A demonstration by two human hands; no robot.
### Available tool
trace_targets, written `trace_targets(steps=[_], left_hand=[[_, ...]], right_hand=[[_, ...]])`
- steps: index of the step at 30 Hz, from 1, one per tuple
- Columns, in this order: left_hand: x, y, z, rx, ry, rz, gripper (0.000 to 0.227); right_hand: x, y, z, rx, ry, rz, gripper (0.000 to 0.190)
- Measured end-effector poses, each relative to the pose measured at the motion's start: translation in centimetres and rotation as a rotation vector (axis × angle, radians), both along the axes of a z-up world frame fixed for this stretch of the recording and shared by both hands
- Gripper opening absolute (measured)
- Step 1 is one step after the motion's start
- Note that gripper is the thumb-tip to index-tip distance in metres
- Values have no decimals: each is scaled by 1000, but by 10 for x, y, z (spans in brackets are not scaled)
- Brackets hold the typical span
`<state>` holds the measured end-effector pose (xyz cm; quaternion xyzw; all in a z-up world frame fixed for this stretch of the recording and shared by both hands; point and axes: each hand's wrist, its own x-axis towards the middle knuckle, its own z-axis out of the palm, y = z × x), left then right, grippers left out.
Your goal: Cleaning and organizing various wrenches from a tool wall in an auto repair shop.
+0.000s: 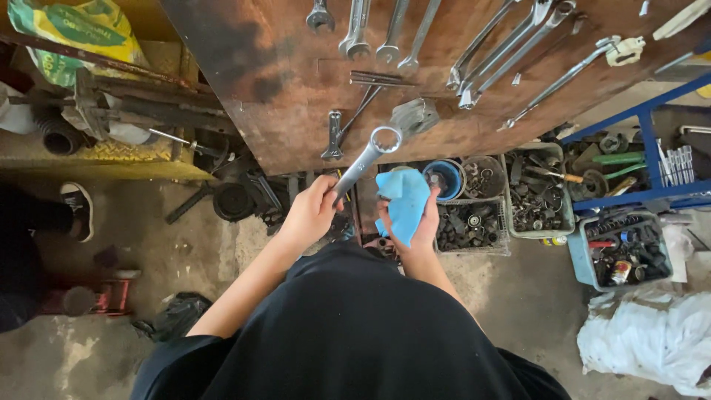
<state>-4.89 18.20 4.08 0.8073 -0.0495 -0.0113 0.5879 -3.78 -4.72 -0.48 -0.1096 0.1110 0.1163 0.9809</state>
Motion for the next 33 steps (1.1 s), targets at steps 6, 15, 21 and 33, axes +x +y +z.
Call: trace_targets(steps=[6, 15, 21, 33], left_hand=[[-17, 0, 11, 144, -36, -97, 17], [-27, -4, -3, 330, -117, -249, 16], [-27, -3, 18, 317, 44, -367, 12], [-7, -23, 31, 489, -75, -371, 15]], right_hand=[[-13, -8, 30, -292, -210, -15, 58], [-29, -8, 22, -420, -250, -82, 43], [-23, -68, -28, -592, -254, 106, 51], [-5, -119, -3, -902, -366, 391, 51]])
